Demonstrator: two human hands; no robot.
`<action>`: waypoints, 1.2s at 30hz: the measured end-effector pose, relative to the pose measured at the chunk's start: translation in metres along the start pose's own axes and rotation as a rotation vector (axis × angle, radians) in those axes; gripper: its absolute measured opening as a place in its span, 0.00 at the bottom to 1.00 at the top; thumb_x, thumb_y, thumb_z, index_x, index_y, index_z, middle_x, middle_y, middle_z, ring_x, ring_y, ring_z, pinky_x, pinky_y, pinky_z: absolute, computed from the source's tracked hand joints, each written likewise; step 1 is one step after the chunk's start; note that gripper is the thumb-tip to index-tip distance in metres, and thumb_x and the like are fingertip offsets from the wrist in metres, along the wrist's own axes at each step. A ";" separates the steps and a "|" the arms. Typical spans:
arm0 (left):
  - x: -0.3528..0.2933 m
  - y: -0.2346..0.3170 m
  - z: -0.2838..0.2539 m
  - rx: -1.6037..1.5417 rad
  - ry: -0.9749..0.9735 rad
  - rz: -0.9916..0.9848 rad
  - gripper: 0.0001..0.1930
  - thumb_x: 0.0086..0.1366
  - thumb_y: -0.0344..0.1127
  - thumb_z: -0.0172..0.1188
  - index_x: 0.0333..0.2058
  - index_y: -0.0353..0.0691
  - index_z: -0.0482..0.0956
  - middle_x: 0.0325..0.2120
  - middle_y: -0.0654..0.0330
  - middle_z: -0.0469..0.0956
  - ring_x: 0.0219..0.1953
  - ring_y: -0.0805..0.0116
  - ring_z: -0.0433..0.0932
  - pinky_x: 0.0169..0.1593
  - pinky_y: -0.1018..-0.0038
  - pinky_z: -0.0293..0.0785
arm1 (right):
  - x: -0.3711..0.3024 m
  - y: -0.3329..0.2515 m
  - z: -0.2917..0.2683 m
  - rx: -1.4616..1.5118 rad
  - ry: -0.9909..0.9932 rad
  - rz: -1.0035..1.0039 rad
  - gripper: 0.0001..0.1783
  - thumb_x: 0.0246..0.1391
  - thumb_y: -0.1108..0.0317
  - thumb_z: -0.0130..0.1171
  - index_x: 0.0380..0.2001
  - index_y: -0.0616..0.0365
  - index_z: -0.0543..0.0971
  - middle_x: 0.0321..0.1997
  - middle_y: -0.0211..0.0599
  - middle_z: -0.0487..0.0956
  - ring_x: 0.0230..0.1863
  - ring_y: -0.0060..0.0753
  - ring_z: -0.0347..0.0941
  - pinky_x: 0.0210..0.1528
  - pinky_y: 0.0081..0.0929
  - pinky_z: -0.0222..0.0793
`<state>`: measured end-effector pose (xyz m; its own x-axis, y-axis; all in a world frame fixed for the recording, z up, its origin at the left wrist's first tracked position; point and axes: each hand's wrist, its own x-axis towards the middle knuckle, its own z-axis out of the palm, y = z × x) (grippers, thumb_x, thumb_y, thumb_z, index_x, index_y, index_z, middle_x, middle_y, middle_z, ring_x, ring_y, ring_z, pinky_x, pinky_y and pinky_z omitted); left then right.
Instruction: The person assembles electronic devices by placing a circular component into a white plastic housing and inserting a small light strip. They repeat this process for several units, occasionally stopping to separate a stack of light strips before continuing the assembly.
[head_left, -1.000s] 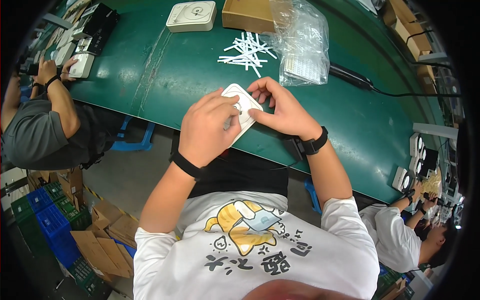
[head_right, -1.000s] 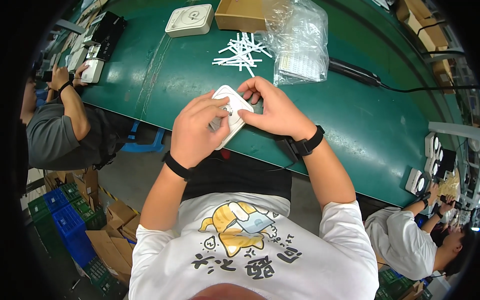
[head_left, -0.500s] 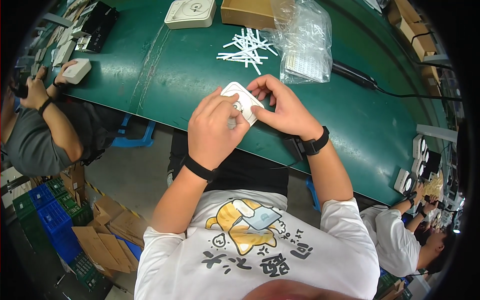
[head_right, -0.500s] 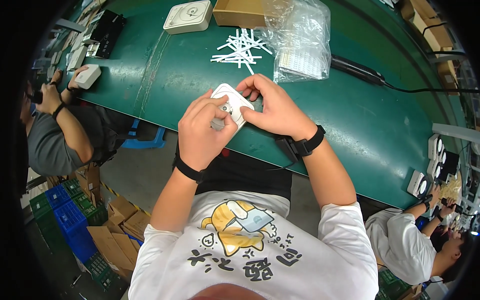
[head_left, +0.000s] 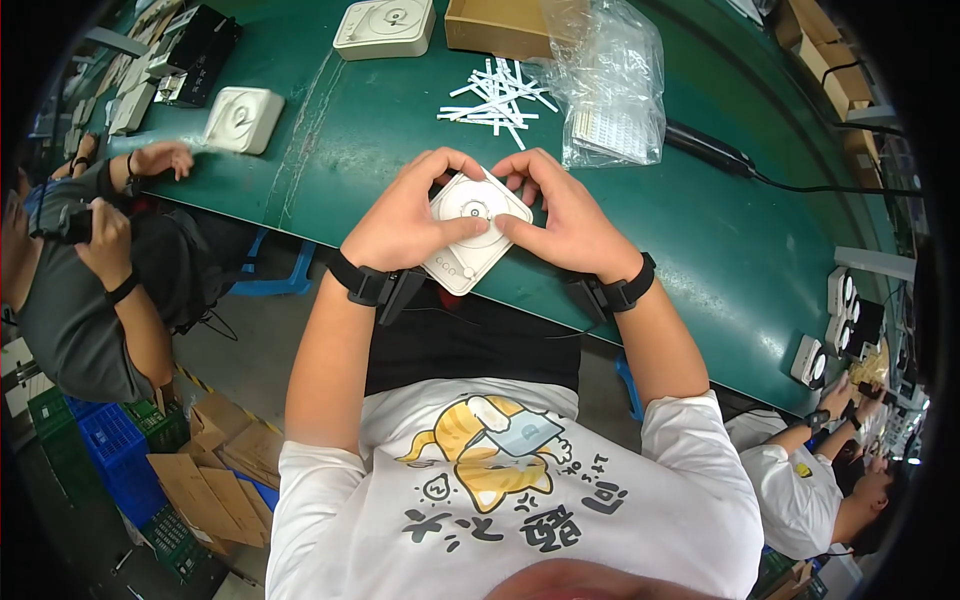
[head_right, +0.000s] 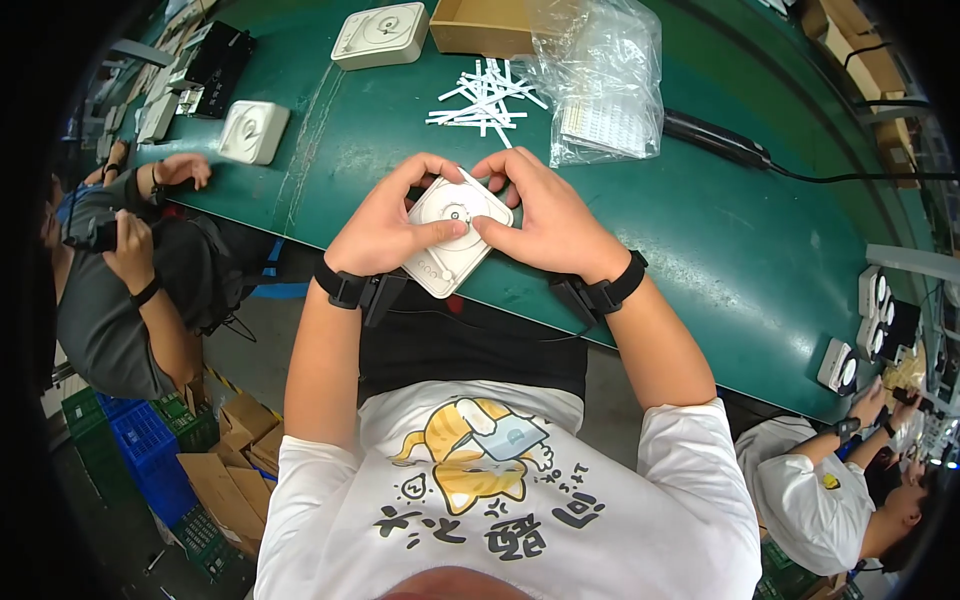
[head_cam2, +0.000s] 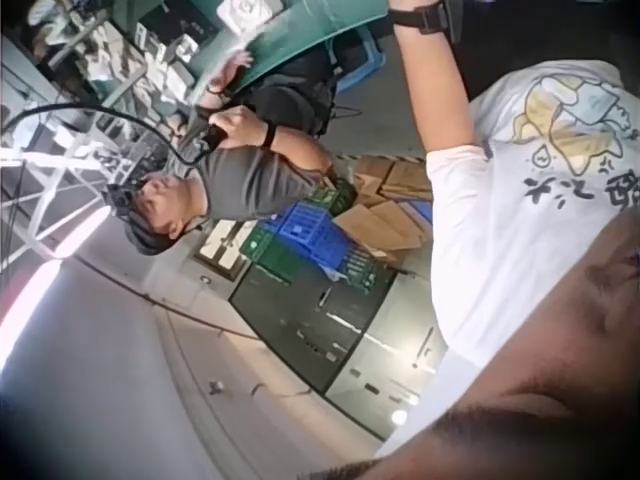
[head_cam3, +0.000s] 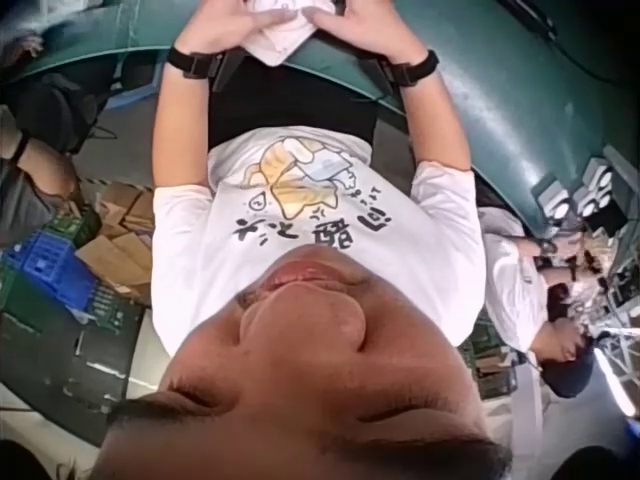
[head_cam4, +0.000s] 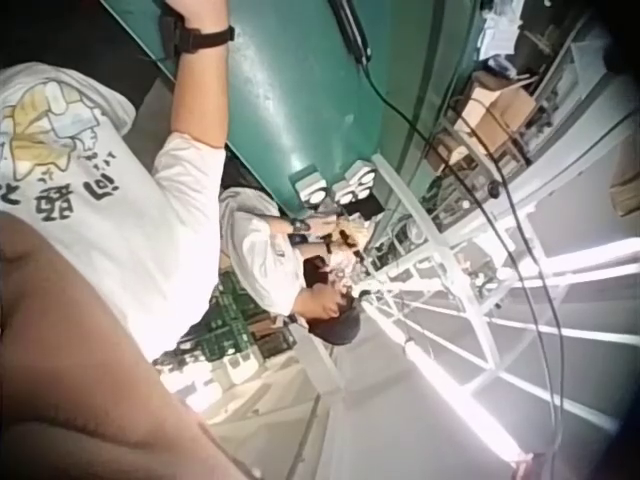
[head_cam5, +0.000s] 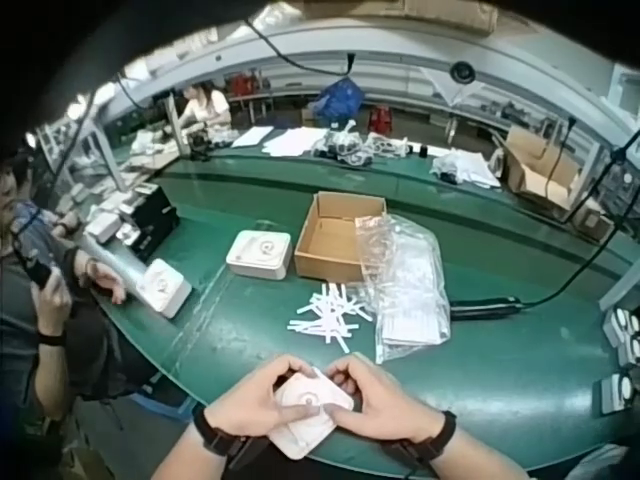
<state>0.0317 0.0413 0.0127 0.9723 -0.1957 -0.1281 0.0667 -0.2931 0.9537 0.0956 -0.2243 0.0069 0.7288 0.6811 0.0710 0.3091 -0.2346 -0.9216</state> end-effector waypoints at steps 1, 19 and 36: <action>0.000 -0.002 0.001 -0.013 -0.003 0.004 0.29 0.63 0.33 0.85 0.62 0.43 0.83 0.59 0.51 0.80 0.62 0.54 0.80 0.67 0.59 0.80 | 0.000 0.000 0.000 -0.016 0.003 0.008 0.31 0.64 0.65 0.77 0.67 0.58 0.80 0.56 0.32 0.78 0.49 0.28 0.73 0.55 0.28 0.73; -0.025 -0.008 0.004 0.028 0.388 0.199 0.36 0.75 0.37 0.75 0.76 0.39 0.72 0.72 0.45 0.77 0.75 0.48 0.76 0.77 0.55 0.73 | -0.074 -0.070 0.034 -0.738 0.073 -0.026 0.60 0.42 0.49 0.89 0.78 0.55 0.75 0.82 0.65 0.69 0.80 0.74 0.67 0.80 0.63 0.66; -0.055 -0.003 -0.066 1.015 0.623 0.105 0.45 0.63 0.49 0.81 0.76 0.44 0.76 0.77 0.41 0.72 0.77 0.34 0.70 0.76 0.42 0.68 | 0.036 -0.031 0.000 -0.636 0.416 -0.163 0.09 0.62 0.69 0.77 0.44 0.56 0.90 0.52 0.42 0.88 0.58 0.56 0.84 0.63 0.48 0.80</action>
<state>-0.0066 0.1148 0.0353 0.9226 0.1424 0.3585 0.0457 -0.9632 0.2650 0.1124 -0.1922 0.0384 0.7745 0.4541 0.4405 0.6317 -0.5927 -0.4997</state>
